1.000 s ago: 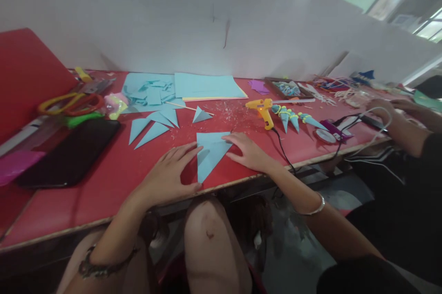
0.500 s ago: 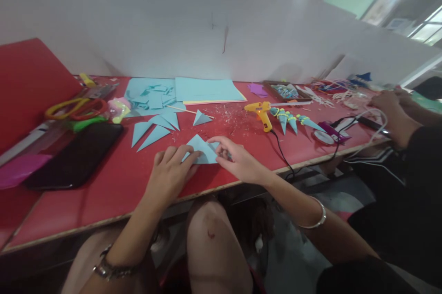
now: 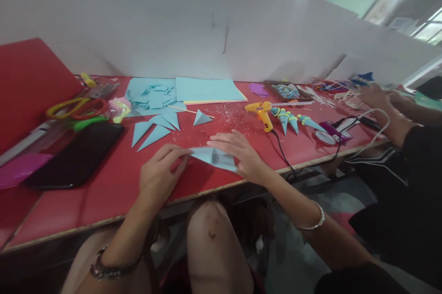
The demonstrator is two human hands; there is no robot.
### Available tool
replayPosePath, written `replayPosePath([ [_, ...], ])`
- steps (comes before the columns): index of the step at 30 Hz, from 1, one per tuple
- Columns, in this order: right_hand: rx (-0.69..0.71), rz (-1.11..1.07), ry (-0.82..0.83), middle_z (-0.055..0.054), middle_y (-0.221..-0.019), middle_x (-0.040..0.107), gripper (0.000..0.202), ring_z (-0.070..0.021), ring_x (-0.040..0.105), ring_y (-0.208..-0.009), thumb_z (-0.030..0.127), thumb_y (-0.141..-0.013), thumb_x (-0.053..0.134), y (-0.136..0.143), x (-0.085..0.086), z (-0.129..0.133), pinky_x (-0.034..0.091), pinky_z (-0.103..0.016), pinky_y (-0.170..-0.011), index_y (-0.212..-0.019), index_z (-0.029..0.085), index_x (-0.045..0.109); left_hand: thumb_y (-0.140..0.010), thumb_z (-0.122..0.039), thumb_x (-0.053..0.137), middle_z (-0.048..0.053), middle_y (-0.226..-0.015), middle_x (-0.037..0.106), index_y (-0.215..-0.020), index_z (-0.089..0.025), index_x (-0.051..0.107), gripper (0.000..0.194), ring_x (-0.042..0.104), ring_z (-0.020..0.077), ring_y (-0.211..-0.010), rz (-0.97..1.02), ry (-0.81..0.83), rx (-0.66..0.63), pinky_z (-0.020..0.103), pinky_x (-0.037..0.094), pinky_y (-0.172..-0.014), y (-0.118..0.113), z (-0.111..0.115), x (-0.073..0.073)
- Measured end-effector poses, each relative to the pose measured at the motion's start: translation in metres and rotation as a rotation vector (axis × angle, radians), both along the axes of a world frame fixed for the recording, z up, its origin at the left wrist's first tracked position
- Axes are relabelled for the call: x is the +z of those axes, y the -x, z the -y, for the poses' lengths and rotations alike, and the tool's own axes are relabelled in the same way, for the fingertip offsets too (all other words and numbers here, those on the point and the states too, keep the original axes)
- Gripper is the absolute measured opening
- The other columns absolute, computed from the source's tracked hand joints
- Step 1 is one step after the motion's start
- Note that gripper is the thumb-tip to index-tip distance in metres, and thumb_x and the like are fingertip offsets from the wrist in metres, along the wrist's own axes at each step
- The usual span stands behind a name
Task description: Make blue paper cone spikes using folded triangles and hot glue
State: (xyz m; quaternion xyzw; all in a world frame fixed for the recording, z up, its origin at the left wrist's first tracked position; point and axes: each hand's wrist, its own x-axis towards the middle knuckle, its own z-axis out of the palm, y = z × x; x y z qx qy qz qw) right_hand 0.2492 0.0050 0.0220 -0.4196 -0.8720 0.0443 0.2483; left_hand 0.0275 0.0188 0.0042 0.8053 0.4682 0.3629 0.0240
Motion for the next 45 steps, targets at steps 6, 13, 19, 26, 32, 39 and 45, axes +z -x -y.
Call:
replayPosePath([
  [6,0.020,0.072,-0.105,-0.003,-0.123,0.059,0.035,-0.0140,0.050,-0.118,0.022,-0.092,0.037,-0.005,-0.009,0.001,0.024,-0.041,-0.110,-0.119,0.028,0.057,-0.087,-0.026,0.039,0.002,-0.090,0.064,-0.088,-0.023,0.063,0.024,0.061,0.0138,-0.087,-0.010,0.078,-0.090,0.025,0.049,-0.079,0.001,-0.002,-0.002],
  [13,-0.099,0.384,-0.099,-0.010,-0.099,0.066,0.030,-0.0173,0.059,-0.089,0.013,-0.089,0.042,0.006,-0.018,0.004,0.046,-0.029,-0.073,-0.113,0.016,0.059,-0.073,-0.022,0.055,0.007,-0.111,0.059,-0.114,-0.024,0.057,0.041,0.057,0.0211,-0.101,-0.225,0.130,-0.291,0.032,0.049,-0.084,-0.004,-0.004,-0.010],
  [19,0.054,0.392,0.033,-0.007,-0.101,0.061,0.032,-0.0166,0.055,-0.088,0.023,-0.084,0.055,0.002,-0.022,0.005,0.046,-0.028,-0.074,-0.115,0.022,0.059,-0.079,-0.019,0.046,0.007,-0.098,0.065,-0.102,-0.023,0.064,0.029,0.060,0.0213,-0.091,-0.377,0.177,-0.357,0.035,0.050,-0.079,0.001,0.001,-0.010],
  [26,0.093,0.078,0.203,-0.007,-0.102,0.058,0.025,-0.0169,0.052,-0.096,0.030,-0.081,0.059,-0.004,-0.025,-0.002,0.044,-0.030,-0.086,-0.103,0.019,0.067,-0.078,-0.012,0.041,0.008,-0.102,0.066,-0.104,-0.025,0.064,0.037,0.061,0.0216,-0.093,-0.385,0.206,-0.287,0.032,0.051,-0.074,0.002,0.000,-0.011],
  [32,0.103,0.076,0.129,-0.007,-0.092,0.060,0.020,-0.0161,0.052,-0.086,0.022,-0.086,0.050,0.002,-0.029,-0.006,0.044,-0.029,-0.079,-0.094,0.018,0.068,-0.082,-0.010,0.041,0.005,-0.096,0.068,-0.103,-0.025,0.066,0.036,0.062,0.0194,-0.088,-0.456,0.158,-0.311,0.031,0.049,-0.073,0.003,0.001,-0.006],
  [39,0.184,-0.013,0.106,-0.007,-0.093,0.061,0.017,-0.0155,0.053,-0.086,0.017,-0.082,0.055,-0.002,-0.037,-0.009,0.043,-0.028,-0.078,-0.092,0.019,0.068,-0.083,-0.015,0.048,0.004,-0.093,0.068,-0.099,-0.023,0.066,0.025,0.060,0.0171,-0.082,-0.513,0.069,-0.330,0.029,0.045,-0.070,0.002,0.006,-0.006],
  [45,0.143,-0.154,0.212,-0.005,-0.085,0.060,0.011,-0.0142,0.054,-0.082,0.024,-0.081,0.059,0.006,-0.031,-0.015,0.042,-0.026,-0.076,-0.076,0.015,0.064,-0.085,-0.027,0.049,0.003,-0.076,0.065,-0.081,-0.020,0.067,0.020,0.059,0.0160,-0.071,-0.483,0.148,-0.165,0.025,0.038,-0.057,-0.004,0.006,-0.009],
])
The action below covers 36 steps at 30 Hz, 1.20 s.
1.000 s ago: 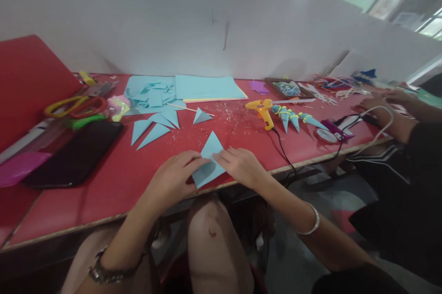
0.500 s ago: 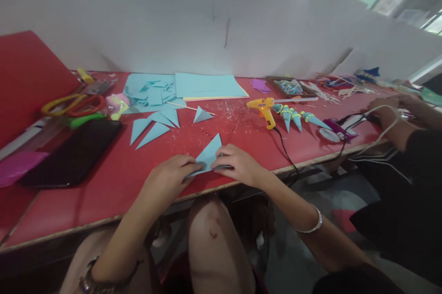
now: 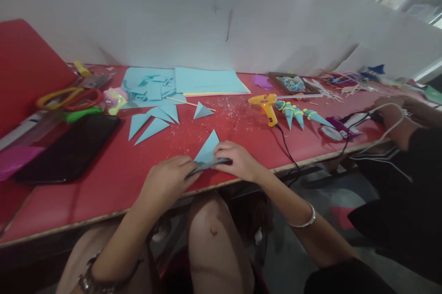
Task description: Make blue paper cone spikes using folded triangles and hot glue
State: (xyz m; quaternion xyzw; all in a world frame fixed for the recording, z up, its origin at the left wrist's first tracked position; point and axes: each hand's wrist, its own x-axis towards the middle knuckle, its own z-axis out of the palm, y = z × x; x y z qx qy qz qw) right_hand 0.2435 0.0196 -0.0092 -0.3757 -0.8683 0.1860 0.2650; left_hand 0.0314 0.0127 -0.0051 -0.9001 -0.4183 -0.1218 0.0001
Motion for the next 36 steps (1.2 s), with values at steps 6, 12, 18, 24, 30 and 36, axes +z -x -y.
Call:
replayPosePath([
  [6,-0.077,-0.047,0.064,-0.005,-0.084,0.059,0.014,-0.0139,0.054,-0.080,0.026,-0.079,0.062,0.004,0.001,-0.003,0.042,-0.026,-0.076,-0.073,0.013,0.062,-0.084,-0.032,0.051,0.002,-0.071,0.061,-0.078,-0.019,0.066,0.021,0.056,0.0145,-0.066,0.104,0.062,0.078,0.023,0.036,-0.054,0.001,-0.004,-0.004],
  [12,0.022,-0.013,0.080,-0.004,-0.090,0.058,0.008,-0.0141,0.053,-0.086,0.017,-0.077,0.062,-0.003,0.002,0.001,0.041,-0.028,-0.081,-0.081,0.018,0.068,-0.083,-0.020,0.046,0.003,-0.084,0.065,-0.087,-0.022,0.067,0.021,0.058,0.0146,-0.078,0.191,0.167,-0.136,0.024,0.043,-0.066,0.010,-0.010,-0.005],
  [18,-0.009,-0.046,0.090,-0.004,-0.090,0.057,0.008,-0.0142,0.052,-0.086,0.019,-0.076,0.065,-0.004,0.000,0.005,0.040,-0.029,-0.082,-0.081,0.019,0.070,-0.081,-0.016,0.048,0.004,-0.088,0.067,-0.092,-0.022,0.067,0.022,0.060,0.0172,-0.080,0.109,0.097,-0.124,0.028,0.044,-0.070,0.011,-0.005,-0.001],
  [24,-0.132,-0.045,0.085,-0.005,-0.087,0.057,0.012,-0.0147,0.051,-0.083,0.026,-0.077,0.064,0.003,-0.001,0.005,0.040,-0.029,-0.078,-0.072,0.015,0.065,-0.083,-0.030,0.050,0.002,-0.074,0.062,-0.075,-0.018,0.063,0.019,0.057,0.0148,-0.071,0.167,0.100,-0.013,0.024,0.041,-0.061,0.004,-0.006,-0.003],
  [30,-0.292,-0.045,0.089,-0.004,-0.084,0.057,0.018,-0.0155,0.051,-0.082,0.032,-0.074,0.067,0.008,-0.003,0.005,0.039,-0.028,-0.076,-0.072,0.015,0.060,-0.082,-0.038,0.051,0.002,-0.065,0.059,-0.067,-0.018,0.058,0.026,0.056,0.0170,-0.065,0.093,0.127,0.149,0.027,0.036,-0.060,-0.001,-0.005,0.005],
  [36,-0.359,-0.010,0.113,-0.004,-0.082,0.056,0.018,-0.0154,0.049,-0.080,0.030,-0.074,0.066,0.011,-0.003,0.005,0.037,-0.028,-0.072,-0.073,0.015,0.057,-0.081,-0.040,0.049,0.002,-0.063,0.057,-0.062,-0.018,0.054,0.030,0.055,0.0172,-0.063,0.045,0.154,0.209,0.029,0.034,-0.063,-0.003,-0.005,0.010],
])
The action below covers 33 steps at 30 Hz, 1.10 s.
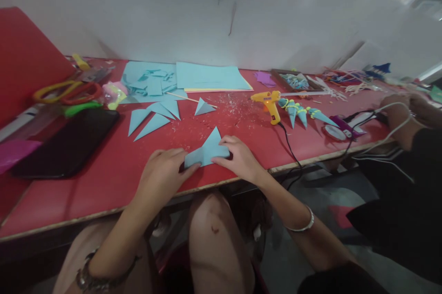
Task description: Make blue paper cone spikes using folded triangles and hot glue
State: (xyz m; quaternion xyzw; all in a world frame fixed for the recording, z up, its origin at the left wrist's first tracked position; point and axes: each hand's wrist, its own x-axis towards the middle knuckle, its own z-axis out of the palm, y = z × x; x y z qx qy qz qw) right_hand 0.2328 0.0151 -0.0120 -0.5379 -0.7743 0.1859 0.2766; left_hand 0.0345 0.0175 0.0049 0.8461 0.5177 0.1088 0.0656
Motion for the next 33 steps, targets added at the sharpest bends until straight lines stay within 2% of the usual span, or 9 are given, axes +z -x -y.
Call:
replayPosePath([
  [7,0.001,0.035,0.012,-0.004,-0.083,0.054,0.021,-0.0153,0.048,-0.080,0.030,-0.076,0.064,0.001,0.000,0.000,0.037,-0.028,-0.071,-0.067,0.015,0.053,-0.080,-0.042,0.050,0.001,-0.062,0.055,-0.059,-0.019,0.047,0.032,0.050,0.0149,-0.057,0.045,0.009,0.039,0.028,0.031,-0.055,0.003,-0.001,-0.003],
  [11,-0.007,0.070,0.017,-0.004,-0.081,0.053,0.027,-0.0146,0.047,-0.079,0.031,-0.078,0.062,0.001,0.000,0.000,0.037,-0.028,-0.071,-0.060,0.016,0.048,-0.079,-0.040,0.051,0.000,-0.061,0.054,-0.057,-0.020,0.045,0.031,0.050,0.0152,-0.059,0.042,-0.011,0.035,0.028,0.032,-0.056,0.005,-0.003,-0.004],
  [19,-0.018,0.123,0.042,-0.004,-0.082,0.052,0.028,-0.0150,0.046,-0.079,0.030,-0.078,0.062,0.003,0.003,-0.001,0.037,-0.028,-0.071,-0.060,0.016,0.045,-0.077,-0.037,0.051,0.000,-0.065,0.055,-0.060,-0.019,0.048,0.025,0.052,0.0155,-0.065,0.105,0.097,0.012,0.028,0.036,-0.060,0.017,-0.007,-0.006],
  [22,-0.018,0.130,0.028,-0.004,-0.082,0.052,0.028,-0.0150,0.046,-0.079,0.031,-0.078,0.062,0.003,0.002,-0.001,0.037,-0.028,-0.071,-0.060,0.016,0.046,-0.076,-0.033,0.050,0.003,-0.079,0.058,-0.067,-0.019,0.053,0.017,0.055,0.0178,-0.076,0.098,0.047,-0.013,0.030,0.040,-0.067,0.020,-0.007,-0.011],
  [24,-0.015,0.132,0.015,-0.004,-0.082,0.052,0.027,-0.0148,0.046,-0.078,0.031,-0.077,0.062,0.003,0.002,-0.001,0.037,-0.028,-0.071,-0.061,0.016,0.047,-0.074,-0.029,0.051,0.007,-0.100,0.058,-0.079,-0.019,0.056,0.012,0.055,0.0216,-0.094,0.130,-0.050,-0.028,0.034,0.043,-0.078,0.021,-0.006,-0.015],
  [26,-0.011,0.135,0.009,-0.004,-0.082,0.053,0.027,-0.0149,0.046,-0.078,0.032,-0.077,0.062,0.002,0.002,-0.001,0.036,-0.028,-0.071,-0.061,0.016,0.048,-0.073,-0.023,0.051,0.010,-0.123,0.049,-0.093,-0.020,0.058,0.022,0.048,0.0244,-0.109,0.147,-0.129,-0.059,0.037,0.042,-0.088,0.021,-0.005,-0.018],
  [28,-0.003,0.136,0.010,-0.004,-0.082,0.053,0.025,-0.0152,0.046,-0.079,0.032,-0.078,0.062,0.002,0.001,-0.001,0.036,-0.028,-0.071,-0.063,0.016,0.049,-0.075,-0.015,0.047,0.007,-0.135,0.040,-0.102,-0.025,0.061,0.033,0.044,0.0246,-0.114,0.111,-0.137,-0.159,0.040,0.040,-0.092,0.020,-0.005,-0.020],
  [31,0.003,0.134,0.008,-0.004,-0.082,0.053,0.024,-0.0151,0.046,-0.079,0.032,-0.079,0.061,0.003,0.001,-0.001,0.036,-0.029,-0.072,-0.065,0.016,0.051,-0.076,-0.006,0.040,0.001,-0.135,0.044,-0.104,-0.036,0.065,0.048,0.044,0.0238,-0.115,0.032,-0.089,-0.307,0.044,0.038,-0.093,0.018,-0.004,-0.019],
  [33,-0.002,0.140,0.004,-0.004,-0.081,0.052,0.024,-0.0149,0.046,-0.078,0.032,-0.078,0.061,0.003,0.001,-0.001,0.036,-0.029,-0.071,-0.064,0.016,0.050,-0.078,-0.007,0.039,0.001,-0.128,0.052,-0.103,-0.041,0.066,0.050,0.046,0.0242,-0.114,0.012,-0.073,-0.319,0.046,0.037,-0.092,0.018,-0.003,-0.017],
])
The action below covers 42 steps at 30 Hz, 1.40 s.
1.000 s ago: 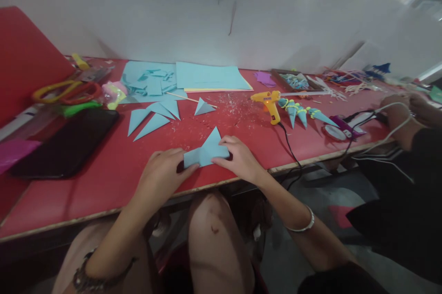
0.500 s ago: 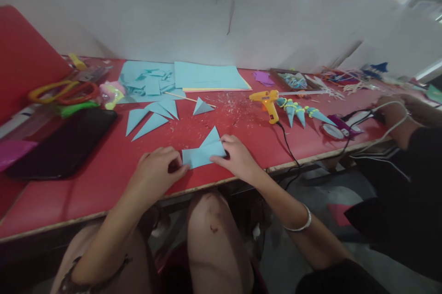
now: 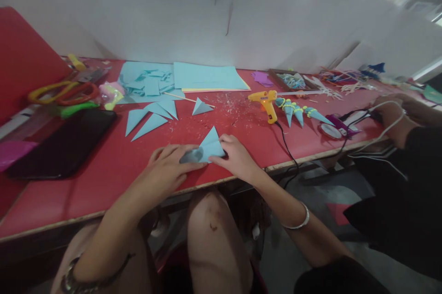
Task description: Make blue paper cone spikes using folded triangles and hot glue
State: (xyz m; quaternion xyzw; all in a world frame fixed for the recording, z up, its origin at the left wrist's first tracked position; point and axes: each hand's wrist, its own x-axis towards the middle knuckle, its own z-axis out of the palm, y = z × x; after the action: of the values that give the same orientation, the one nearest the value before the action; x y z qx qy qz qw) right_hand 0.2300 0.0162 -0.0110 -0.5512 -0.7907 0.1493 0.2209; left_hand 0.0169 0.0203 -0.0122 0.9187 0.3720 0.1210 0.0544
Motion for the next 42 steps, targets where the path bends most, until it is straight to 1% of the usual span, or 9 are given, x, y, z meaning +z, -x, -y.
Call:
replayPosePath([
  [7,-0.016,0.027,0.022,-0.005,-0.083,0.053,0.022,-0.0164,0.047,-0.080,0.032,-0.079,0.060,0.001,0.002,0.001,0.038,-0.030,-0.073,-0.067,0.015,0.051,-0.081,-0.015,0.041,-0.003,-0.121,0.060,-0.102,-0.045,0.066,0.044,0.052,0.0233,-0.111,0.010,-0.030,0.058,0.046,0.033,-0.095,0.017,0.004,0.001],
  [10,-0.057,-0.024,-0.001,-0.008,-0.092,0.055,0.021,-0.0196,0.049,-0.088,0.032,-0.076,0.062,0.001,0.001,0.002,0.040,-0.033,-0.078,-0.087,0.015,0.055,-0.082,-0.016,0.038,-0.005,-0.126,0.058,-0.110,-0.047,0.060,0.048,0.054,0.0213,-0.111,0.026,-0.021,0.062,0.046,0.034,-0.096,0.029,0.008,-0.004],
  [14,-0.097,-0.060,-0.077,-0.012,-0.109,0.053,0.053,-0.0237,0.047,-0.101,0.030,-0.074,0.065,0.001,-0.001,0.006,0.041,-0.039,-0.086,-0.121,0.014,0.044,-0.083,-0.020,0.038,-0.004,-0.126,0.058,-0.112,-0.044,0.060,0.043,0.053,0.0209,-0.114,0.052,-0.021,0.096,0.046,0.034,-0.100,0.041,0.013,-0.009],
  [16,-0.088,0.017,-0.152,-0.015,-0.115,0.050,0.054,-0.0257,0.044,-0.106,0.028,-0.076,0.063,0.003,0.000,0.010,0.039,-0.042,-0.091,-0.125,0.015,0.044,-0.083,-0.022,0.039,-0.004,-0.127,0.058,-0.113,-0.043,0.060,0.042,0.054,0.0206,-0.114,0.049,-0.015,0.094,0.046,0.034,-0.101,0.043,0.014,-0.010],
  [18,-0.032,0.134,-0.244,-0.013,-0.122,0.046,0.042,-0.0259,0.041,-0.111,0.022,-0.081,0.056,0.006,0.001,0.015,0.036,-0.043,-0.095,-0.123,0.022,0.049,-0.083,-0.022,0.040,-0.004,-0.128,0.057,-0.115,-0.042,0.059,0.042,0.053,0.0210,-0.115,0.048,-0.010,0.080,0.046,0.035,-0.101,0.044,0.014,-0.010],
  [21,0.151,0.294,-0.343,-0.006,-0.131,0.042,0.034,-0.0237,0.036,-0.117,0.016,-0.088,0.045,0.011,0.001,0.023,0.034,-0.042,-0.097,-0.114,0.035,0.058,-0.083,-0.022,0.040,-0.003,-0.127,0.058,-0.115,-0.039,0.060,0.041,0.053,0.0220,-0.115,0.048,-0.006,0.072,0.045,0.039,-0.099,0.043,0.014,-0.009],
  [25,0.300,0.377,-0.348,-0.002,-0.139,0.037,0.037,-0.0236,0.033,-0.121,0.018,-0.090,0.042,0.011,-0.001,0.026,0.037,-0.040,-0.095,-0.118,0.036,0.056,-0.082,-0.021,0.040,-0.001,-0.125,0.059,-0.114,-0.036,0.062,0.041,0.054,0.0226,-0.114,0.039,-0.002,0.075,0.044,0.042,-0.097,0.041,0.015,-0.007],
  [30,0.302,0.371,-0.304,-0.002,-0.139,0.040,0.041,-0.0236,0.034,-0.120,0.012,-0.086,0.044,-0.004,-0.003,0.026,0.036,-0.042,-0.097,-0.118,0.033,0.058,-0.081,-0.019,0.040,-0.001,-0.124,0.060,-0.111,-0.036,0.063,0.042,0.055,0.0225,-0.113,0.066,-0.013,0.078,0.044,0.043,-0.097,0.042,0.016,-0.006],
  [42,0.138,0.342,-0.202,-0.005,-0.135,0.045,0.041,-0.0254,0.037,-0.120,0.008,-0.081,0.044,-0.029,0.008,0.042,0.039,-0.043,-0.096,-0.113,0.026,0.064,-0.081,-0.025,0.039,0.000,-0.119,0.063,-0.105,-0.031,0.067,0.037,0.055,0.0219,-0.111,0.088,-0.021,0.105,0.040,0.045,-0.094,0.041,0.017,-0.004],
])
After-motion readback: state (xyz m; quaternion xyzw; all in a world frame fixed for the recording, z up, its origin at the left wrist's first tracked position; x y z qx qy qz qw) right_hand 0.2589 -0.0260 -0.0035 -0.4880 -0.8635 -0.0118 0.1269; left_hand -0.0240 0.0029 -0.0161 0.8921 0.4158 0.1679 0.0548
